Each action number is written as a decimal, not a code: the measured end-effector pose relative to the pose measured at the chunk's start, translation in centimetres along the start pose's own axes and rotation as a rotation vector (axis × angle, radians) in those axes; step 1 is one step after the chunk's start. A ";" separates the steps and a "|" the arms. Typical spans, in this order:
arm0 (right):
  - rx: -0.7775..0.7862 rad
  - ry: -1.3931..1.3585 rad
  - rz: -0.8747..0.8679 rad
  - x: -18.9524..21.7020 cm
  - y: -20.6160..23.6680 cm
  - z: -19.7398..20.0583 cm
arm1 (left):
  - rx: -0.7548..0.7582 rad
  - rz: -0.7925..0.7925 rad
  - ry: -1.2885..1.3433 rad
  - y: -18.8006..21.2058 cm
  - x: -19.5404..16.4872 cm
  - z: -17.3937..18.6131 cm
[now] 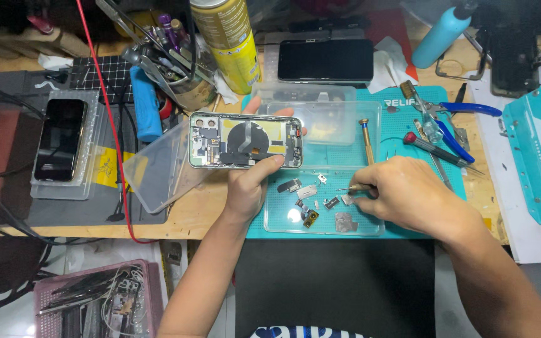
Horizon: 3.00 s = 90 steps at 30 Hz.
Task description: The person repairs a disassembled smartphone at a workbench. They use a screwdriver to remove and tighten screws inside the phone frame, pick up small metal components from the mat, position them in the phone body, and use tweezers to handle and press parts into place.
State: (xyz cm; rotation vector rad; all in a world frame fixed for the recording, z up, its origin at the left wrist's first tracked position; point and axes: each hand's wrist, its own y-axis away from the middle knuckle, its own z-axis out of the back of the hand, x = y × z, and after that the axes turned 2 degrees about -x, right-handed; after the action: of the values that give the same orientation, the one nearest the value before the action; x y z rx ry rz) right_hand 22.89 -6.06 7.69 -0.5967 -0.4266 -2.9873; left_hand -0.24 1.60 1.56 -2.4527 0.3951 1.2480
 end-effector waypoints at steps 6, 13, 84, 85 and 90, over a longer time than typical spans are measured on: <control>0.011 -0.051 -0.043 -0.4 0.4 0.3 | -0.003 0.003 0.002 0.2 0.1 -0.1; -0.002 -0.100 0.020 -0.2 0.5 -0.1 | -0.013 0.023 0.012 0.5 0.0 -0.3; -0.396 -0.412 0.297 1.5 -0.2 0.8 | 0.093 -0.070 -0.226 0.3 -0.3 0.5; -0.423 -0.433 0.294 1.7 -0.3 0.9 | 0.097 -0.071 -0.244 0.3 -0.6 0.4; -0.478 -0.516 0.298 1.1 -0.1 2.2 | 0.223 -0.015 -0.189 0.5 -2.6 -0.6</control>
State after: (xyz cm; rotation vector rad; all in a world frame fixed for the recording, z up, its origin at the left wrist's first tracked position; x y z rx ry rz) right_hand 22.70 -5.33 10.00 -1.3426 0.3491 -2.6130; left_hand -1.45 1.07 3.90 -2.1282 0.4379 1.3377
